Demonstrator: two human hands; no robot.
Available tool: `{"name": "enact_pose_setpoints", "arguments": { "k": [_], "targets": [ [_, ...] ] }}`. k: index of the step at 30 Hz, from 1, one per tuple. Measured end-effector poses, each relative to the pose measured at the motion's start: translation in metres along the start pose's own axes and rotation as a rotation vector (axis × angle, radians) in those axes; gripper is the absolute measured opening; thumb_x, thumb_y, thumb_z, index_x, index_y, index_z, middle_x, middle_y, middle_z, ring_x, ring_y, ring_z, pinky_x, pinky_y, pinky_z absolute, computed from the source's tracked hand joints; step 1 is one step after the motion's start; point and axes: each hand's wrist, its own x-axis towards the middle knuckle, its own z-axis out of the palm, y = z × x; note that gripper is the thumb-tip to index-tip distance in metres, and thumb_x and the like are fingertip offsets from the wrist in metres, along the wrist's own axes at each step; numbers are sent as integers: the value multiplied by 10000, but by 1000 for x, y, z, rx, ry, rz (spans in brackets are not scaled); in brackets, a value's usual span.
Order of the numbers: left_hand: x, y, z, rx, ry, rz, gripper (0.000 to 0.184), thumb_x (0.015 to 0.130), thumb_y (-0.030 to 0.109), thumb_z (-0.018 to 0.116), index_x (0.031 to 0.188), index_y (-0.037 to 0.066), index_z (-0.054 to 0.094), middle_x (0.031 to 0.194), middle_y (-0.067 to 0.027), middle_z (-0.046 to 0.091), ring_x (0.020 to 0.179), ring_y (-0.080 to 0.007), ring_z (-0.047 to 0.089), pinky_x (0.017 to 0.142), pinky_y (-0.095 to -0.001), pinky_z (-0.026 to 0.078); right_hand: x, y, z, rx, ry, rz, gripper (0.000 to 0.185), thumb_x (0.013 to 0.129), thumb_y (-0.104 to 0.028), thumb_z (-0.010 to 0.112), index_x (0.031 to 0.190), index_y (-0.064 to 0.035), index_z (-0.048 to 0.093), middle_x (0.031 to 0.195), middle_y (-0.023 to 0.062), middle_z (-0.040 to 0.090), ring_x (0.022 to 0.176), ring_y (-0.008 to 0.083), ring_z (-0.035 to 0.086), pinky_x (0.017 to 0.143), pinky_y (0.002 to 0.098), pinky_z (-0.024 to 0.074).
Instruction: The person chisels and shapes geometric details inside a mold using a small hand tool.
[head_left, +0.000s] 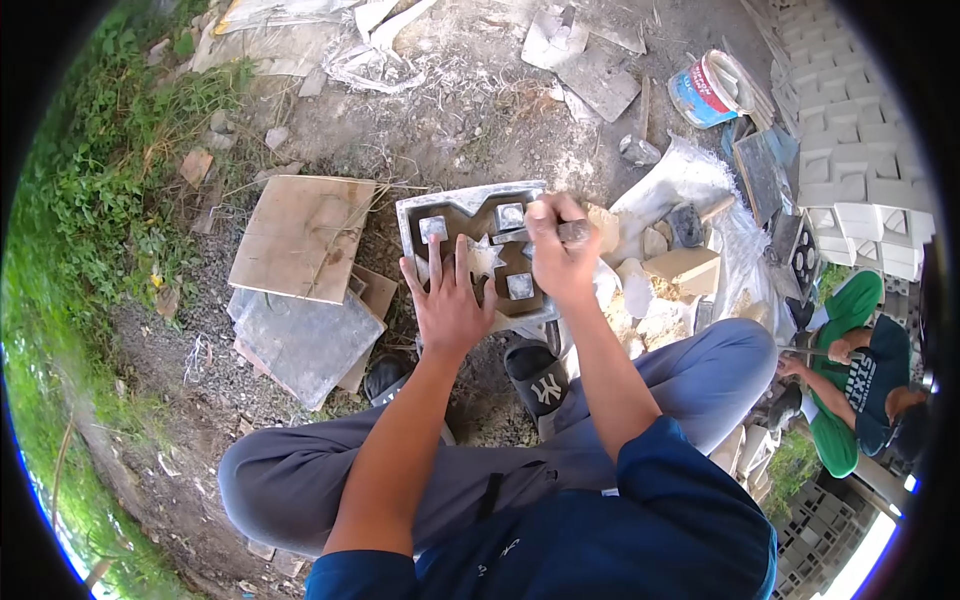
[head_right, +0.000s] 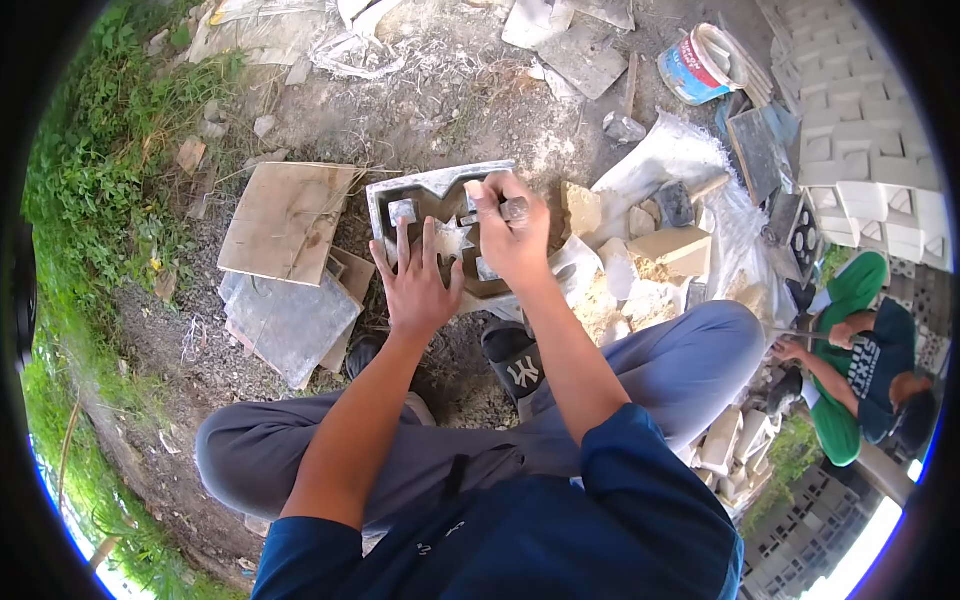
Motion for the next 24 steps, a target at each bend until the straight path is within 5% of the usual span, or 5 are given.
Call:
{"name": "enact_pose_setpoints", "arguments": {
  "k": [2, 4, 5, 24],
  "targets": [
    [3, 1, 3, 42, 21, 14, 791, 999, 440, 552, 1605, -15, 323, 1471, -220, 587, 1624, -300, 135, 1248, -685, -27, -2, 10, -6, -24, -69, 18, 274, 1069, -217, 646, 933, 21, 639, 763, -15, 574, 703, 64, 477, 627, 247, 403],
    [1, -1, 3, 27, 68, 31, 785, 1001, 439, 549, 1602, -15, 329, 1446, -207, 607, 1625, -299, 131, 1248, -688, -18, -4, -9, -3, 28, -48, 25, 256, 1059, -200, 663, 928, 18, 644, 765, -22, 566, 700, 65, 476, 631, 250, 405],
    [0, -2, 3, 7, 80, 35, 784, 1002, 438, 546, 1603, -15, 328, 1445, -211, 607, 1627, -300, 120, 1246, -689, -19, -1, -18, 2, 69, -15, -29, 297, 1015, -142, 712, 789, -1, 579, 671, -4, 499, 623, 82, 407, 553, 280, 376],
    [1, 0, 0, 38, 47, 14, 761, 971, 434, 576, 1566, -9, 406, 1470, -177, 584, 1608, -306, 194, 1244, -710, 15, -7, -11, 16, -61, -104, -76, 312, 980, -41, 713, 760, 15, 500, 651, 61, 479, 548, 160, 397, 515, 310, 364]
  ]
}}
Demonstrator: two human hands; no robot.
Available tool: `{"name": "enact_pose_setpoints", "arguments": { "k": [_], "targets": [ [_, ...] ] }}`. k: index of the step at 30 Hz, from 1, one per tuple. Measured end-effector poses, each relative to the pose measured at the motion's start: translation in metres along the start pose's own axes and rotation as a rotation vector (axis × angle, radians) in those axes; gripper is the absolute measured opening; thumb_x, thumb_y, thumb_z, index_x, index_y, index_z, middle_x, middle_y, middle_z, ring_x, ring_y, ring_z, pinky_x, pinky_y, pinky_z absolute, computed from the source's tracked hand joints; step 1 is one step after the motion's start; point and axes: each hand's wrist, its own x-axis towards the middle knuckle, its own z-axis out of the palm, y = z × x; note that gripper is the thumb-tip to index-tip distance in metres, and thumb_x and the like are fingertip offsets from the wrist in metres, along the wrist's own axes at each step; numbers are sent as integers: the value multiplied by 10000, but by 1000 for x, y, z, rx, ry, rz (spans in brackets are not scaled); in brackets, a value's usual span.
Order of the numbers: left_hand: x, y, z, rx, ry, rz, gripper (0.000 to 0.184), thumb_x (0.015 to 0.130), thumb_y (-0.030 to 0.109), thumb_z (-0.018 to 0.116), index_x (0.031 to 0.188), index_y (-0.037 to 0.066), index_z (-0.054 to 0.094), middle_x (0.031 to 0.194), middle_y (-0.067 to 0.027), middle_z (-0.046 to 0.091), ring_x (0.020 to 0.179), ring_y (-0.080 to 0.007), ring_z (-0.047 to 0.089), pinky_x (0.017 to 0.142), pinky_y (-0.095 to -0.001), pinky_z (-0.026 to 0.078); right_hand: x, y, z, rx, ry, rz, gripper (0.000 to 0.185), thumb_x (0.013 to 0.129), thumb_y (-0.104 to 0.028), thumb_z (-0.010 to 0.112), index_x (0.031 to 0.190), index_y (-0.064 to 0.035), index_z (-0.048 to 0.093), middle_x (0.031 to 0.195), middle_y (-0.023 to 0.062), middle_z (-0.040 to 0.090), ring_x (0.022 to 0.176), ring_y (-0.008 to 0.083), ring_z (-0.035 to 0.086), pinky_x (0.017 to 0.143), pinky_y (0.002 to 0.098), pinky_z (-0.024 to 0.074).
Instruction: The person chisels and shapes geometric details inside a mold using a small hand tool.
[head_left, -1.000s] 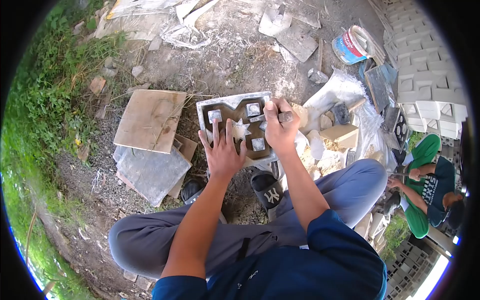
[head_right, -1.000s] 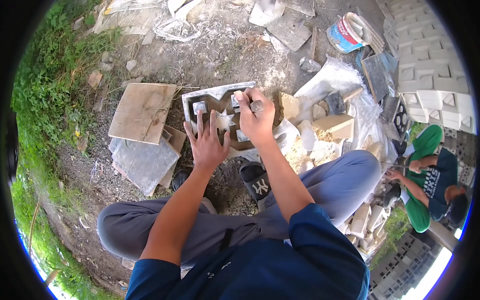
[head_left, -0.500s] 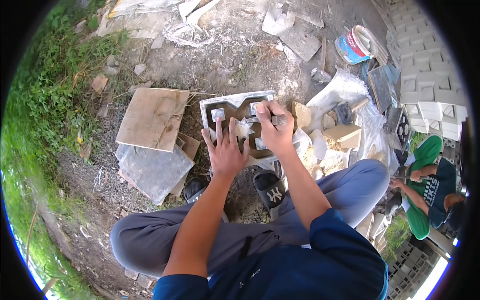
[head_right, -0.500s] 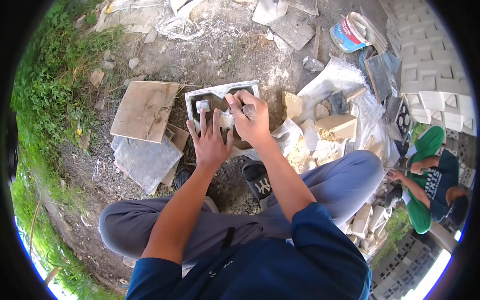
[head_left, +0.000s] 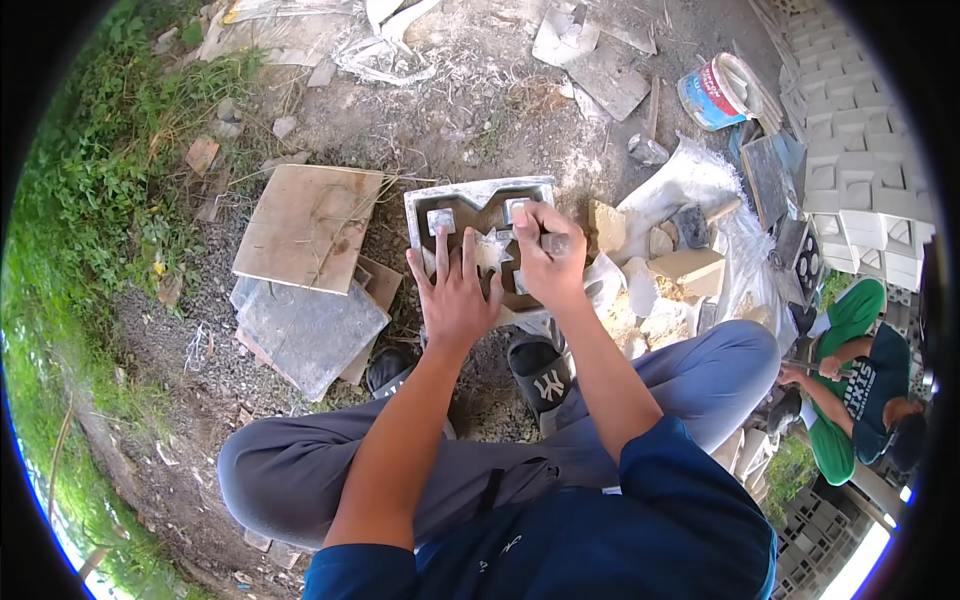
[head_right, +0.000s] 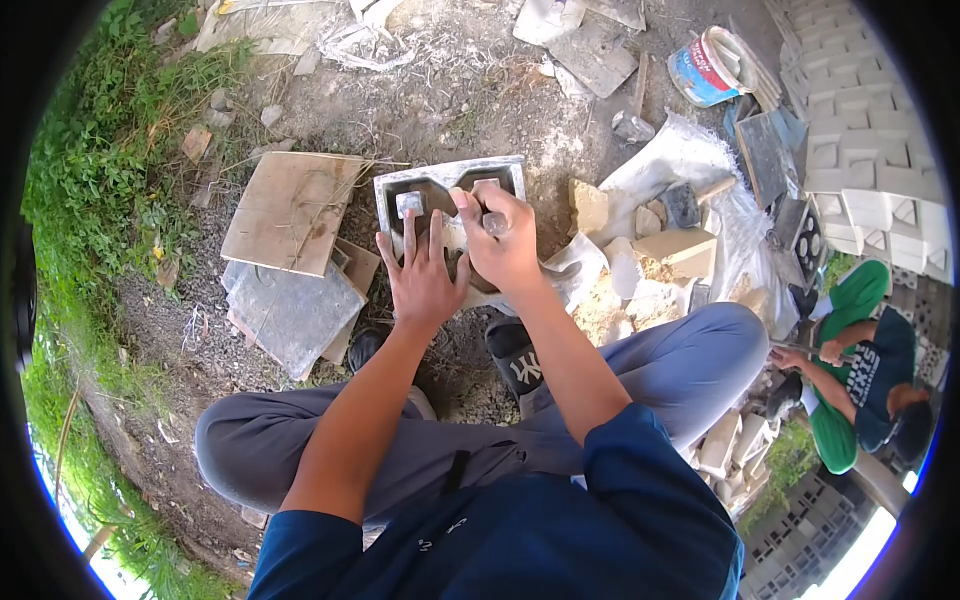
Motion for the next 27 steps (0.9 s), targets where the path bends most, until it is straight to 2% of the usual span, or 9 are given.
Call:
{"name": "enact_pose_setpoints", "arguments": {
  "k": [6, 8, 10, 12, 16, 18, 20, 23, 27],
  "targets": [
    [-4, 0, 0, 10, 93, 34, 765, 981, 444, 551, 1568, -21, 396, 1427, -187, 615, 1611, -302, 185, 1243, -709, 12, -4, -13, -6, 78, 27, -12, 278, 989, -47, 702, 788, 26, 525, 679, 83, 472, 611, 166, 399, 562, 302, 398],
    [1, 2, -6, -19, -97, -30, 784, 987, 451, 554, 1591, -9, 358, 1552, -201, 506, 1623, -293, 134, 1249, -686, -32, -3, 6, -1, -35, -1, -18, 277, 987, -31, 696, 774, 27, 528, 679, 63, 503, 576, 148, 429, 536, 298, 392],
    [2, 2, -4, -28, -112, -32, 782, 988, 451, 552, 1591, -7, 359, 1554, -203, 502, 1623, -297, 134, 1248, -689, -28, -1, -7, -4, -30, 9, -61, 287, 991, -30, 691, 764, 25, 524, 680, 54, 507, 564, 140, 425, 521, 291, 375],
    [1, -1, 2, 12, 81, 30, 759, 988, 446, 545, 1574, -11, 391, 1474, -182, 584, 1613, -305, 178, 1245, -704, 6, -6, -19, -6, 78, 40, -32, 294, 995, -38, 691, 769, 27, 514, 674, 75, 477, 571, 162, 393, 523, 298, 372],
    [0, 0, -5, 15, -93, -10, 774, 997, 463, 523, 1592, -4, 362, 1531, -184, 531, 1622, -299, 141, 1248, -696, -26, -14, 22, 7, 13, -70, -106, 307, 991, -53, 697, 762, 26, 510, 661, 83, 432, 574, 156, 366, 518, 321, 363],
    [-1, 0, 0, -5, -47, -1, 779, 1006, 467, 507, 1603, -3, 336, 1515, -188, 549, 1628, -294, 113, 1248, -692, -40, -11, 15, 3, -35, -103, -16, 320, 1005, -102, 695, 767, 22, 520, 643, 88, 418, 567, 152, 359, 519, 325, 368],
    [-1, 1, 1, 7, -24, -5, 799, 997, 441, 542, 1614, -5, 300, 1497, -217, 564, 1632, -292, 85, 1250, -682, -38, -8, 14, -1, 66, 125, 83, 374, 1023, -145, 683, 732, 4, 501, 603, 51, 433, 550, 128, 373, 516, 315, 366],
    [-2, -1, -1, -2, -26, -3, 787, 1005, 448, 531, 1610, -6, 314, 1472, -220, 587, 1629, -294, 103, 1252, -679, -32, 19, -28, -28, 432, 310, 6, 373, 1065, -197, 638, 758, -67, 469, 603, -36, 454, 539, 80, 395, 507, 290, 350],
    [-1, -1, 1, 4, -11, 1, 781, 1004, 445, 533, 1605, -8, 327, 1455, -213, 601, 1625, -303, 122, 1252, -680, -20, 34, -45, -54, 610, 265, -172, 334, 1094, -339, 581, 948, -50, 497, 781, 15, 469, 695, 111, 428, 658, 307, 396]
  ]
}}
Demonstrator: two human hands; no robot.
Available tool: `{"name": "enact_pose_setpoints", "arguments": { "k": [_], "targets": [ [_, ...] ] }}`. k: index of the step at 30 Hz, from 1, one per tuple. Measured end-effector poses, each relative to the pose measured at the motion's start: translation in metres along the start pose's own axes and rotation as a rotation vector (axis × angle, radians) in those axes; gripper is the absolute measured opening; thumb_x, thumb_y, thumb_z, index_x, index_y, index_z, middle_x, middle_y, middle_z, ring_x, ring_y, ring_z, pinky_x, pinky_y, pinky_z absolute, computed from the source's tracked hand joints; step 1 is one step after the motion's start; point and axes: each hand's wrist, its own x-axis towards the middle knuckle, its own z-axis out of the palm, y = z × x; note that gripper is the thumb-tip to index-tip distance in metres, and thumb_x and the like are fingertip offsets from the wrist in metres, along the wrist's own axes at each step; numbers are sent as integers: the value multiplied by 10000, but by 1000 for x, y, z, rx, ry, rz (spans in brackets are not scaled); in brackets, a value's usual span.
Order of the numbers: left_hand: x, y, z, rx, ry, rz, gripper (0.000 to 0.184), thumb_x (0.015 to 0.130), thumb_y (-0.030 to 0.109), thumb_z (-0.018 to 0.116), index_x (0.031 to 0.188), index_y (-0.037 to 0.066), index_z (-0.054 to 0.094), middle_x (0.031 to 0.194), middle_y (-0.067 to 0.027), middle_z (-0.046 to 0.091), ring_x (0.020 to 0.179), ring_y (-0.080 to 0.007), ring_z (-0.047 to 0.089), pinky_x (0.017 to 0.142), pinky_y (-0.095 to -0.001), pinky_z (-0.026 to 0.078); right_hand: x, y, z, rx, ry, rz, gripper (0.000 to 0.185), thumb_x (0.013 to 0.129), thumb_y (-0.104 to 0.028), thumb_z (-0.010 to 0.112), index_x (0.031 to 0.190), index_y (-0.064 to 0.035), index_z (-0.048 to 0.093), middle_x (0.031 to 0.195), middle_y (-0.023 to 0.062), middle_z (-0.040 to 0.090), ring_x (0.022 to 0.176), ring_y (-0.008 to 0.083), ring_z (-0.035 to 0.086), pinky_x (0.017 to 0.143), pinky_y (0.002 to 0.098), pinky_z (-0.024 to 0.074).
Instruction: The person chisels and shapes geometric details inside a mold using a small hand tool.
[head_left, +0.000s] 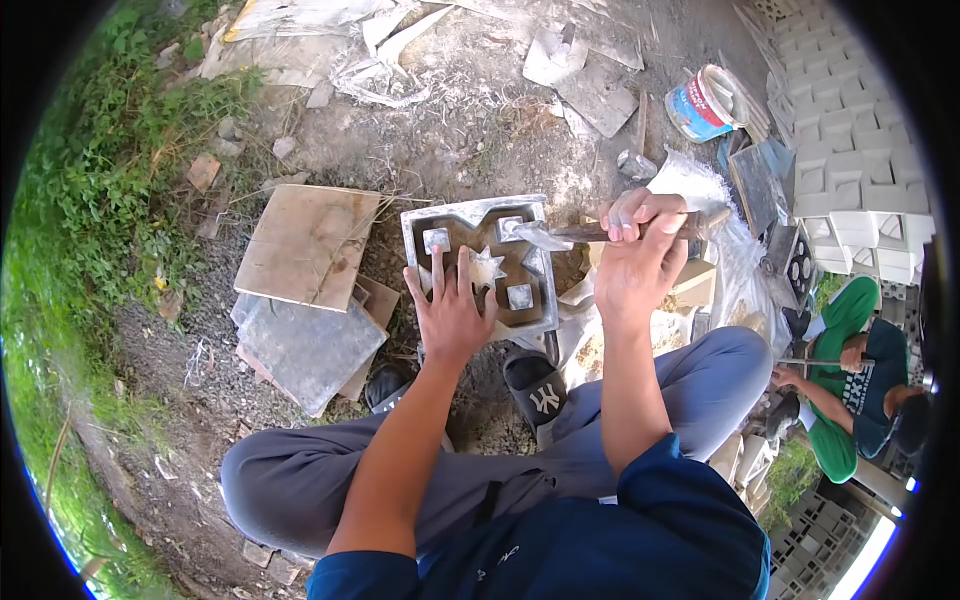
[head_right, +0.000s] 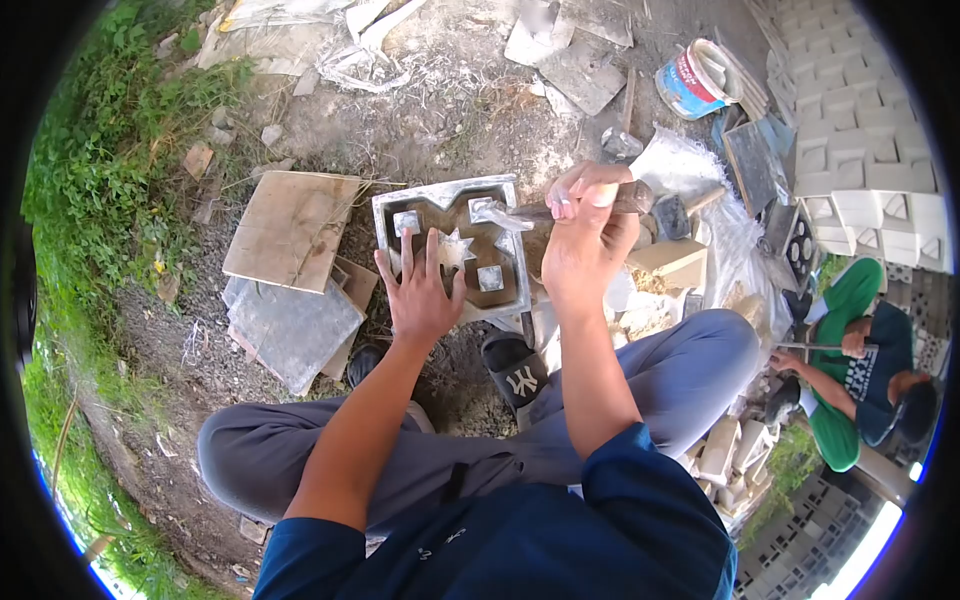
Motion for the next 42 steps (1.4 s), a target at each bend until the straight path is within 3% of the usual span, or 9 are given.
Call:
{"name": "enact_pose_setpoints", "arguments": {
  "k": [2, 5, 9, 17, 19, 21, 32, 36, 42],
  "targets": [
    [-1, -2, 4, 3, 24, 8, 781, 1003, 444, 534, 1605, -8, 327, 1454, -210, 602, 1625, -304, 122, 1253, -680, -18, 0, -5, -10, 75, -75, 26, 472, 1075, -508, 548, 1080, -38, 501, 978, 66, 472, 894, 167, 456, 838, 360, 406],
    [1, -1, 3, 7, 32, 13, 781, 1002, 442, 536, 1605, -8, 327, 1452, -206, 605, 1624, -306, 124, 1253, -680, -15, 0, -5, 4, 157, -36, 141, 492, 1077, -575, 480, 1102, -84, 496, 981, 57, 446, 935, 190, 432, 930, 410, 394],
    [1, 0, 0, -20, -10, 1, 785, 1001, 444, 540, 1606, -7, 326, 1453, -211, 602, 1624, -307, 129, 1251, -684, -16, -12, 18, 1, 262, 27, 240, 473, 1060, -555, 529, 1130, -90, 477, 1032, 63, 430, 982, 214, 433, 994, 450, 394],
    [2, -1, 0, -29, -15, -17, 777, 991, 448, 532, 1600, 0, 353, 1527, -204, 527, 1618, -298, 158, 1250, -696, -7, -23, 41, 3, 117, -86, 149, 474, 1064, -553, 513, 1111, -83, 475, 1004, 63, 424, 962, 207, 427, 953, 432, 394],
    [2, -2, 2, -36, -9, -19, 771, 990, 447, 532, 1595, -1, 363, 1544, -204, 511, 1617, -299, 160, 1250, -697, -2, -22, 43, 3, 93, -141, 108, 477, 1089, -513, 487, 1089, -36, 471, 993, 85, 458, 942, 203, 458, 931, 406, 419],
    [2, -2, 2, -23, 19, 0, 797, 998, 445, 543, 1614, -4, 309, 1450, -210, 599, 1626, -300, 124, 1246, -696, -23, -23, 45, 6, 68, -136, 110, 489, 1082, -524, 497, 1081, -35, 473, 974, 85, 460, 926, 200, 458, 906, 396, 421],
    [1, -5, 3, -54, 60, 3, 786, 986, 447, 559, 1595, -6, 354, 1435, -199, 603, 1608, -305, 191, 1250, -698, 4, -34, 51, 17, -168, -348, 31, 510, 1069, -534, 531, 986, -32, 500, 842, 61, 477, 786, 156, 448, 723, 310, 377],
    [2, -3, -2, -75, 15, -17, 782, 983, 450, 561, 1590, -4, 367, 1517, -203, 538, 1607, -306, 191, 1251, -699, 5, -30, 45, 19, -325, -409, 73, 508, 1043, -552, 557, 992, -51, 493, 848, 61, 482, 799, 176, 459, 761, 363, 436],
    [0, -3, -2, -72, -18, -16, 786, 985, 461, 554, 1591, -3, 365, 1560, -191, 497, 1610, -304, 178, 1250, -701, 0, -34, 67, 10, -330, -407, 59, 327, 1097, -344, 555, 996, -38, 500, 861, 71, 525, 776, 147, 468, 702, 292, 401]
  ]
}}
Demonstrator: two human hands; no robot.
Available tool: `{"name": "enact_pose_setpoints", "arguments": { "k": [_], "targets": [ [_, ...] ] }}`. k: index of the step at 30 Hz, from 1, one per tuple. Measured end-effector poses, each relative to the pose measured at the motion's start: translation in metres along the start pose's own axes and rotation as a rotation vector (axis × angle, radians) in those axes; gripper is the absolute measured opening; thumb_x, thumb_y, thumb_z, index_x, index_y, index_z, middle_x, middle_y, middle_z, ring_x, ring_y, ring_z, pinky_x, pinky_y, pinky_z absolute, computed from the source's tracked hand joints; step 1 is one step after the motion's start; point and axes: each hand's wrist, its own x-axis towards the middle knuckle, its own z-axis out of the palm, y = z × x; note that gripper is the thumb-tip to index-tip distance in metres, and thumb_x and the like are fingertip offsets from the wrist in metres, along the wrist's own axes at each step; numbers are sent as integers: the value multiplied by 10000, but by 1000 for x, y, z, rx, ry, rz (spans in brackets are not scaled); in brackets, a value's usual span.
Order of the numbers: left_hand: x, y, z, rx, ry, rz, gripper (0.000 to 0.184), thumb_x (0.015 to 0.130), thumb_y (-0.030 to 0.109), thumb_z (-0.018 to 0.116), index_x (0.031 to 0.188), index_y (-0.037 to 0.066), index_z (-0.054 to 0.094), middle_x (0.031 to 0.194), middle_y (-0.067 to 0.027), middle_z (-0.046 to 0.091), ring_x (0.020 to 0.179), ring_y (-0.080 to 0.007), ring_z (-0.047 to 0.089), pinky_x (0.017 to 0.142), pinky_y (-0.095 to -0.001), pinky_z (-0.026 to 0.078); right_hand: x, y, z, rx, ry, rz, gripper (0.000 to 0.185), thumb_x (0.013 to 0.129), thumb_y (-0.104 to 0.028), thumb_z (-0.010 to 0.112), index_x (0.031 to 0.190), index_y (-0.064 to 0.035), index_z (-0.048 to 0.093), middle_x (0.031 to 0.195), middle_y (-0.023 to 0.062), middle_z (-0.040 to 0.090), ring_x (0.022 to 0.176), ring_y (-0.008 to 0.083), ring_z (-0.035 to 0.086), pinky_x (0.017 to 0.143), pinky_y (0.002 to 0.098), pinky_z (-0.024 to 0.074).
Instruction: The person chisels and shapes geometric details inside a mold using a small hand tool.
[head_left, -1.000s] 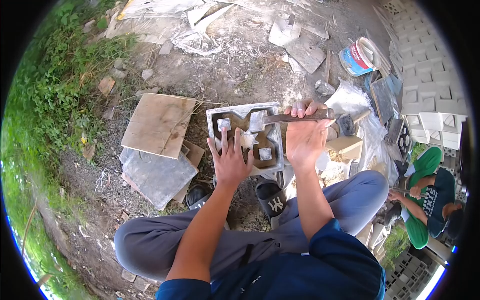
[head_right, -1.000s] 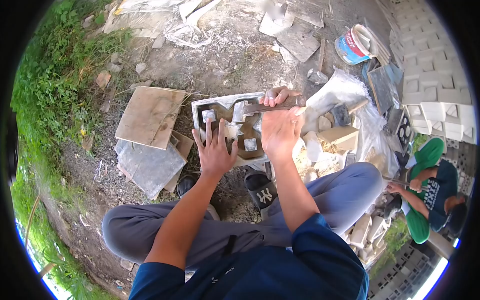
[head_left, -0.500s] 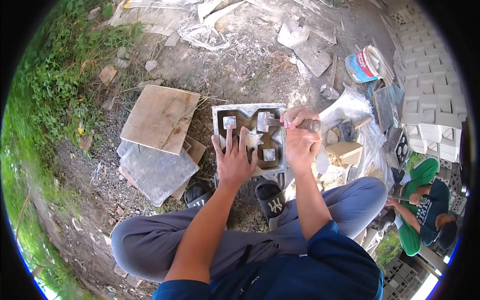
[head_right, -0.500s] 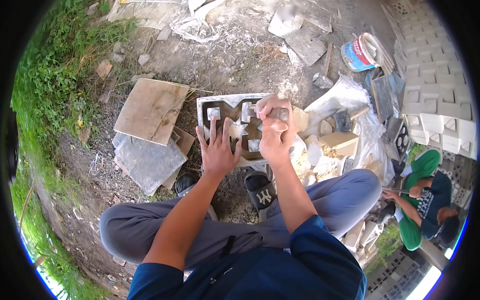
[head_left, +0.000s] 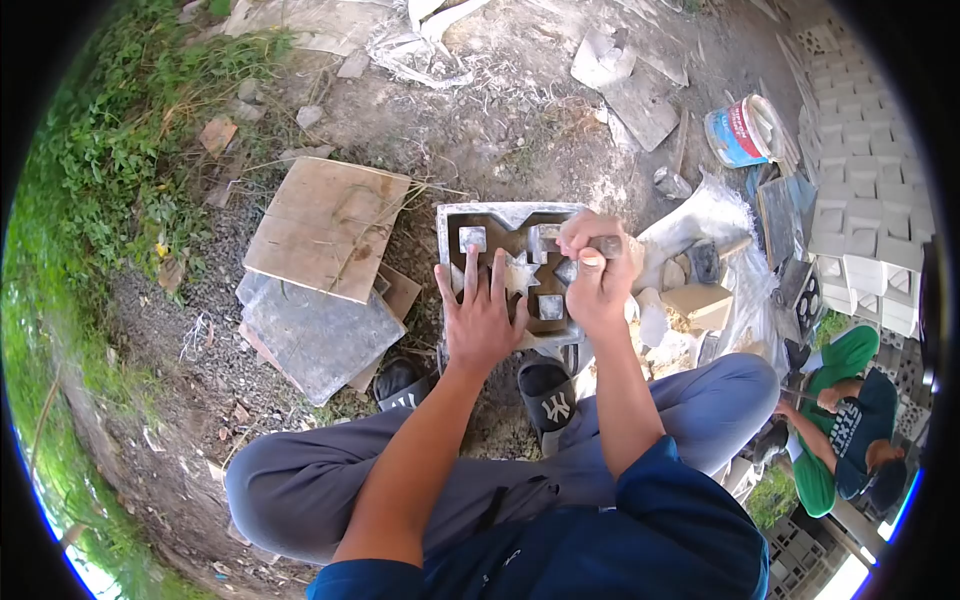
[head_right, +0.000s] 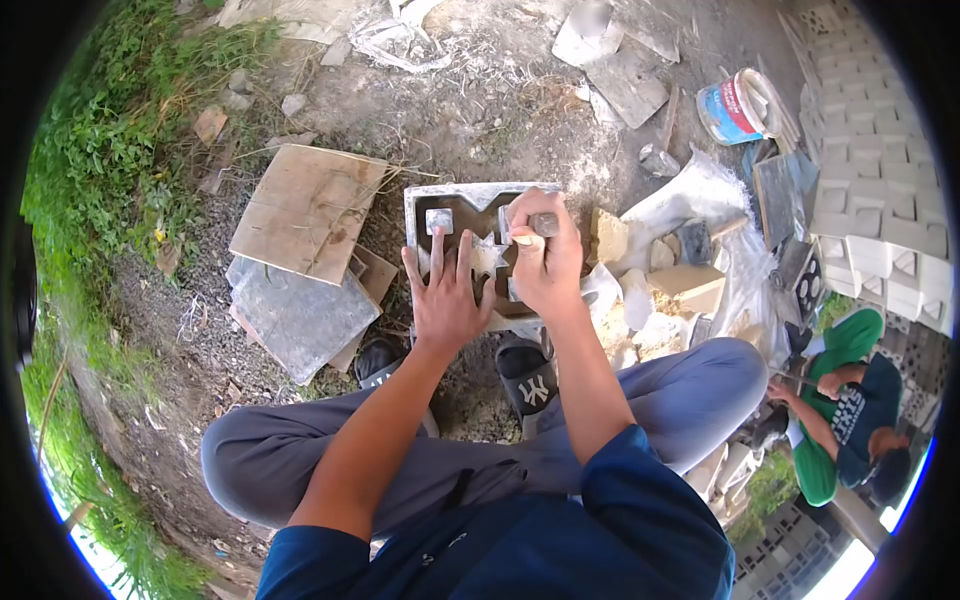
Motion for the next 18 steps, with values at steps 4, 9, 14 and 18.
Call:
{"name": "enact_pose_setpoints", "arguments": {
  "k": [4, 9, 14, 18],
  "targets": [
    [4, 2, -5, 10, -77, -26, 787, 992, 468, 544, 1596, -1, 354, 1594, -181, 456, 1614, -298, 162, 1251, -698, 1, 3, -2, -1, -74, -40, 25, 300, 1113, -328, 519, 1010, -48, 486, 855, 66, 513, 772, 145, 471, 718, 302, 425],
    [2, 1, -2, 23, 42, 9, 797, 994, 470, 540, 1609, 9, 330, 1519, -195, 531, 1616, -296, 157, 1250, -698, -6, 3, 2, 1, -132, -118, 74, 242, 1127, -275, 487, 1048, -48, 457, 869, 68, 515, 796, 152, 494, 761, 319, 457],
    [4, 0, -2, 21, 16, 0, 761, 992, 460, 540, 1581, 2, 389, 1469, -184, 578, 1602, -299, 213, 1248, -706, 15, 5, -14, 0, -131, -66, -24, 155, 1114, -182, 494, 1060, -40, 463, 881, 70, 535, 759, 143, 492, 713, 287, 441],
    [1, 0, 0, 27, 30, 13, 775, 998, 470, 523, 1596, 3, 362, 1519, -170, 539, 1612, -292, 172, 1249, -704, -2, 8, 17, 6, -23, -21, 44, 133, 1125, -161, 450, 1070, -40, 454, 885, 52, 515, 787, 130, 503, 744, 288, 458]
  ]
}}
